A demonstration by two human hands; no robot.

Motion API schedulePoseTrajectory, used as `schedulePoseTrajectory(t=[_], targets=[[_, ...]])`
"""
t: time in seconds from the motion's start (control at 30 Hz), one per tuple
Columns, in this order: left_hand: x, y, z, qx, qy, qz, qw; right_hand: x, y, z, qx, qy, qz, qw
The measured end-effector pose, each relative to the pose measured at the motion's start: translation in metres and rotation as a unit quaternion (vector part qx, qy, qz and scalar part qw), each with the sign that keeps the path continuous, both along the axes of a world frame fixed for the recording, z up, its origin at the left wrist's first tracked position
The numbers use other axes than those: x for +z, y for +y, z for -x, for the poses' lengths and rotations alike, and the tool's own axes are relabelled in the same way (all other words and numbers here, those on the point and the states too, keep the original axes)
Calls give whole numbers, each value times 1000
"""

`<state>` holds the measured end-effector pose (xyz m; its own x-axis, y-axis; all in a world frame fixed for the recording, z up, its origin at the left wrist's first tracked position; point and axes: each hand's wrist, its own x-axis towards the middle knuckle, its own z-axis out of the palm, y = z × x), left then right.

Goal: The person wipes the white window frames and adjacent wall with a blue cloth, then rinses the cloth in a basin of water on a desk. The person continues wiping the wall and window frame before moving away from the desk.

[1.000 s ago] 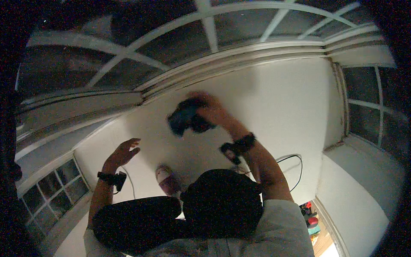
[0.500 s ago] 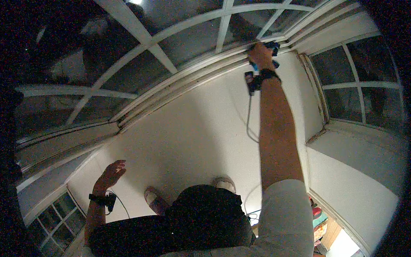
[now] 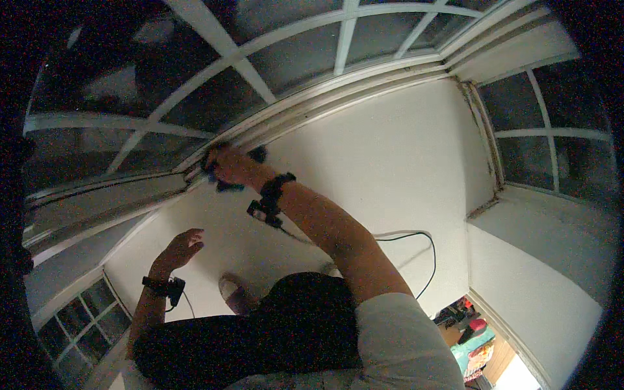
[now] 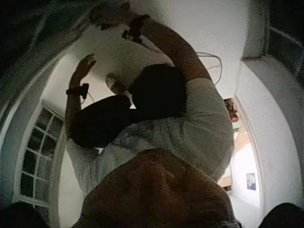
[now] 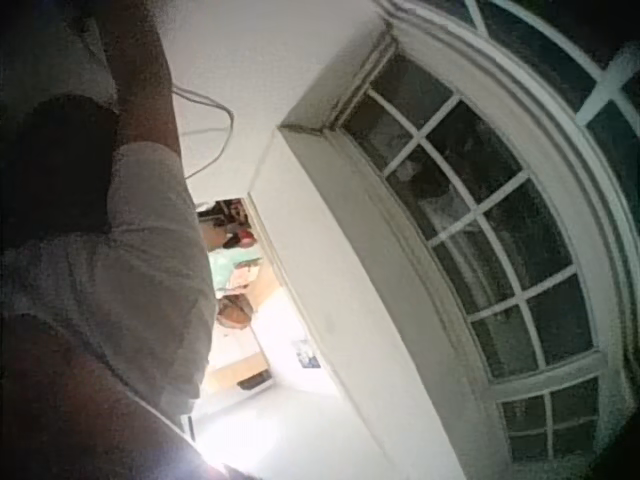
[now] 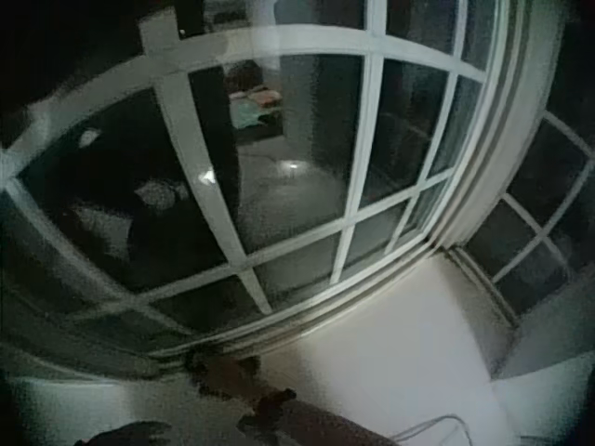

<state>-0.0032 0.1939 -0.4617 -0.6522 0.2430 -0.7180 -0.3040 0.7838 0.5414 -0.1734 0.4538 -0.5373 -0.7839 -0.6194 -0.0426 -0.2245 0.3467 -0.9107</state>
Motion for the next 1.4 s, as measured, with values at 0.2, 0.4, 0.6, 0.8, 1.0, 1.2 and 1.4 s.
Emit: schedulePoseTrajectory(t=[0.2,0.4,0.6,0.8,1.0,1.2,1.4], targets=[[-7,-12,-10,-16,-46,54,997,6,56,-33,-94,-262,245,929],[-29,-40,-32,-23,-71,80,994,14,323,7,-320,-288,419,799],[-38,-62,-45,-6,-106,138,985,48,487,87,-522,11,242,818],[-25,-49,-34,12,-109,141,984,0,461,186,-355,52,-503,786],[-19,-33,-29,9,-74,114,991,5,322,131,-306,98,-454,831],[-19,-37,-27,2,-40,104,994,-23,129,68,-94,272,-356,889],[-16,-38,-20,90,-73,57,992,-33,-57,31,29,220,-147,964]])
